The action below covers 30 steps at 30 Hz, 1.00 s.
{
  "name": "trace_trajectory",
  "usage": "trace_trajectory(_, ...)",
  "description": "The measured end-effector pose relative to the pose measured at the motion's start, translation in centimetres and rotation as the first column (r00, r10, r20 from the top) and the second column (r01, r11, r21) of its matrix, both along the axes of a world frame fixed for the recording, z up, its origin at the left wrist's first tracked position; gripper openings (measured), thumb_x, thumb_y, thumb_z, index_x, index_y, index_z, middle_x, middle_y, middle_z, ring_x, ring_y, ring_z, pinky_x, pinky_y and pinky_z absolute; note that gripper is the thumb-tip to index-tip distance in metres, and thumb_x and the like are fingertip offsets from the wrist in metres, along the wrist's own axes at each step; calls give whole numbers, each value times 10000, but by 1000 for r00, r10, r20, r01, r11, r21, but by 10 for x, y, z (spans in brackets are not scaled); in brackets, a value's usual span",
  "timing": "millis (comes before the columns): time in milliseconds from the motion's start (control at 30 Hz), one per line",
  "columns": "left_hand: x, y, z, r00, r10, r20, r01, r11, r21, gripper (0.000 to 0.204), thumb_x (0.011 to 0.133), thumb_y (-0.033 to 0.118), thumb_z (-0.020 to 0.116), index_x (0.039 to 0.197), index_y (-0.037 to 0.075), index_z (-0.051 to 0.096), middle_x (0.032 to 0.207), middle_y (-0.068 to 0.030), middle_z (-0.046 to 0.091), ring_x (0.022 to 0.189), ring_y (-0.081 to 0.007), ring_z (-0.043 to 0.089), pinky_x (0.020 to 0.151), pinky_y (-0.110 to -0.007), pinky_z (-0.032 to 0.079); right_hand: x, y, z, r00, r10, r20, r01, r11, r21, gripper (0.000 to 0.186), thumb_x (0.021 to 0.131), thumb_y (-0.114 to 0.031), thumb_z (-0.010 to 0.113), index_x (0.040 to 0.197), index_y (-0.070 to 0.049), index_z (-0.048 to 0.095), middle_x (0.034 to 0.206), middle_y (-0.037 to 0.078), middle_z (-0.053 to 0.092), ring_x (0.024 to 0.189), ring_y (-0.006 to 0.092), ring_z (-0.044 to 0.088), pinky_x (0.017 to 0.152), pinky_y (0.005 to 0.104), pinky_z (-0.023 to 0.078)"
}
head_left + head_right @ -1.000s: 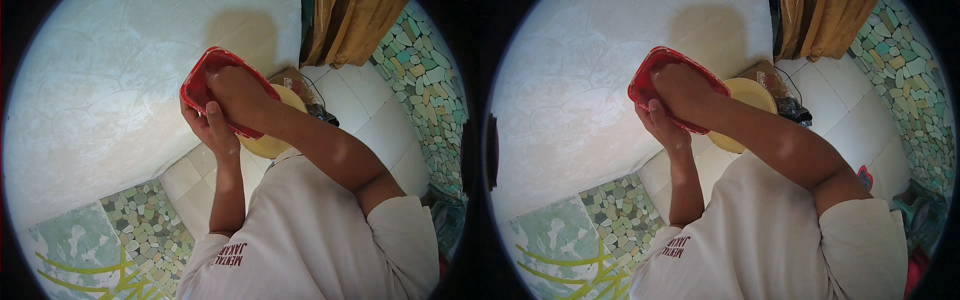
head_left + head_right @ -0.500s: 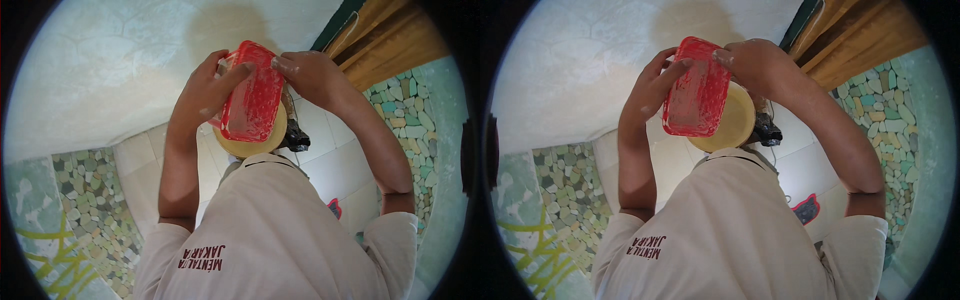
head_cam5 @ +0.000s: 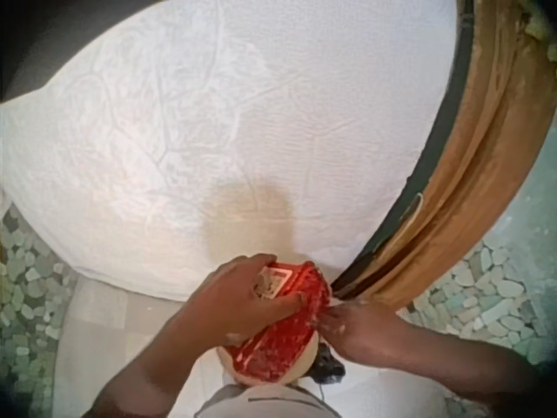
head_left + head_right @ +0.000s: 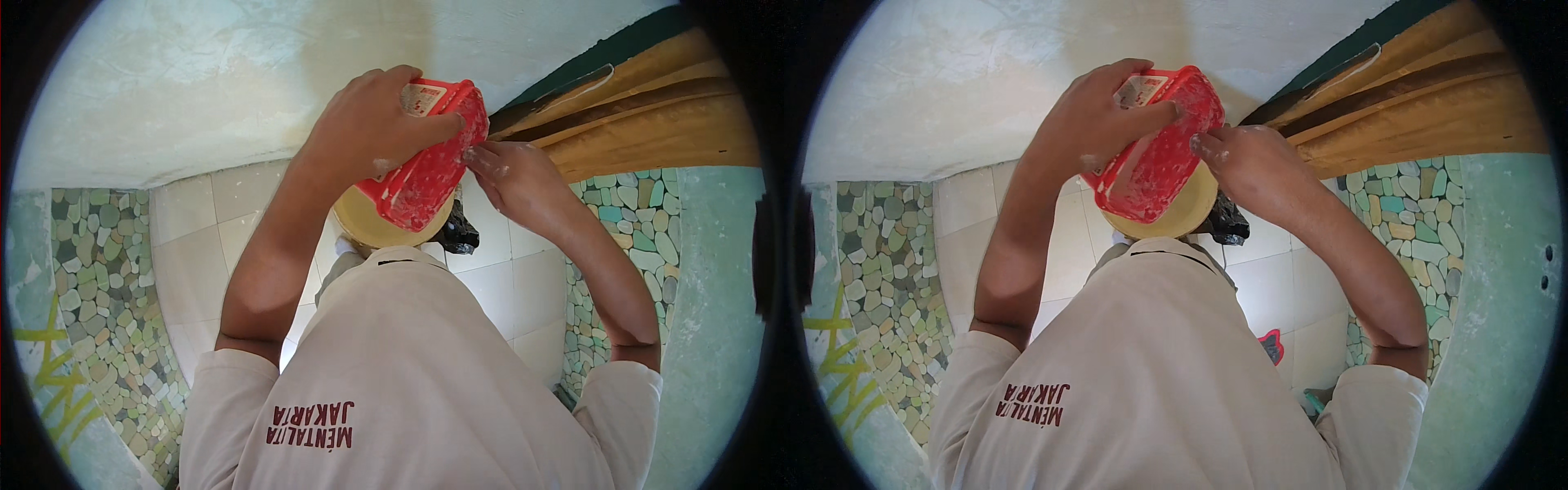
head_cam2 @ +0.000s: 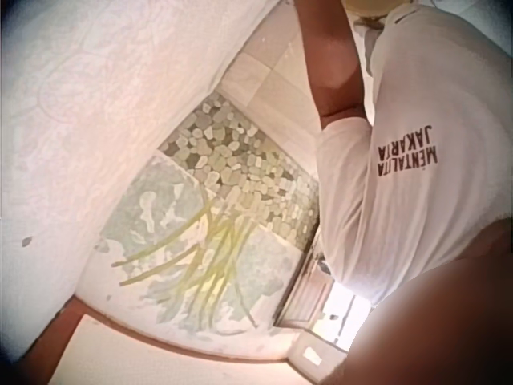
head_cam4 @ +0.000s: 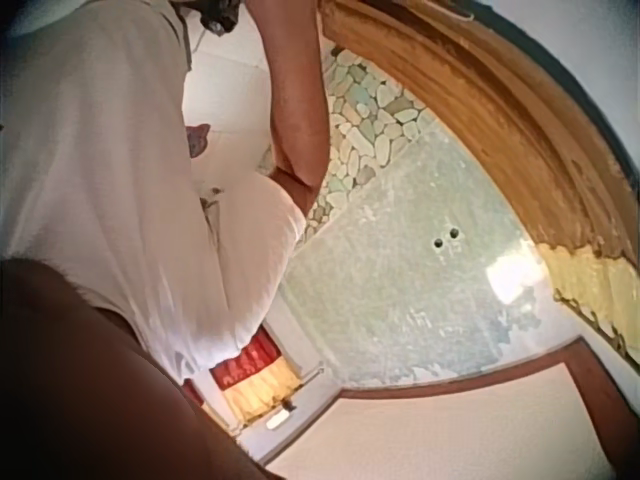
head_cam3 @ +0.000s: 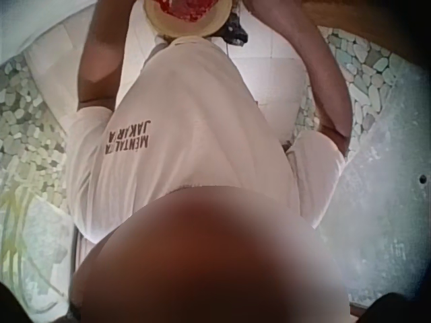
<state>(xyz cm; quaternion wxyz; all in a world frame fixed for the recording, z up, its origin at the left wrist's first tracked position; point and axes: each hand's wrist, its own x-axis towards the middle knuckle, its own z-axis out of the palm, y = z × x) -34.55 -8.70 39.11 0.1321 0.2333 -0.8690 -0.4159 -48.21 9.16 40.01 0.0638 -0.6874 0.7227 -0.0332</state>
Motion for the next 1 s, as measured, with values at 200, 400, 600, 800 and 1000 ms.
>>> trace_trajectory(200, 0, 7, 5, 1000, -1, 25, 3, 994, -109, 779, 729, 475, 701, 1305, -22, 533, 1172, -235, 622, 1021, -330, 643, 887, -380, 508, 2, -2, -2, 992, -126, -4, 126, 991, 46, 162, 891, -93, 548, 1003, -17, 637, 881, 180, 666, 826, 354, 673, 694, 463, 542)
trace_trajectory(400, 0, 5, 15, 995, -52, 90, 52, 999, 2, 801, 716, 503, 713, 1310, -4, 540, 1249, -230, 584, 1116, -336, 597, 943, -389, 482, -10, -2, -9, 987, -154, -45, 152, 988, -35, 168, 842, -69, 562, 980, -13, 639, 863, 195, 671, 787, 358, 674, 677, 457, 546)
trace_trajectory(600, -4, 9, 6, 997, -7, 77, 18, 991, -134, 782, 711, 499, 721, 1298, 10, 555, 1232, -216, 599, 1083, -332, 620, 922, -392, 500, 5, 3, -18, 998, -46, 31, 47, 998, -37, 171, 849, -85, 564, 991, -25, 639, 815, 195, 665, 762, 377, 668, 656, 471, 536)
trace_trajectory(800, -4, 6, 2, 999, 3, -50, -13, 983, -185, 778, 712, 494, 733, 1301, 21, 551, 1184, -210, 621, 1034, -334, 639, 897, -398, 513, 17, 4, -16, 990, -121, 67, 127, 989, -82, 181, 816, -18, 617, 994, 9, 637, 816, 195, 642, 735, 366, 641, 636, 443, 526)
trace_trajectory(1000, -9, 5, 7, 988, -1, -155, -23, 987, -158, 732, 733, 405, 760, 1301, -2, 539, 1124, -197, 635, 945, -289, 663, 824, -375, 540, 54, 7, -22, 966, -56, 254, 78, 994, -78, 161, 820, -21, 607, 978, 11, 604, 824, 195, 649, 735, 364, 643, 624, 447, 518)
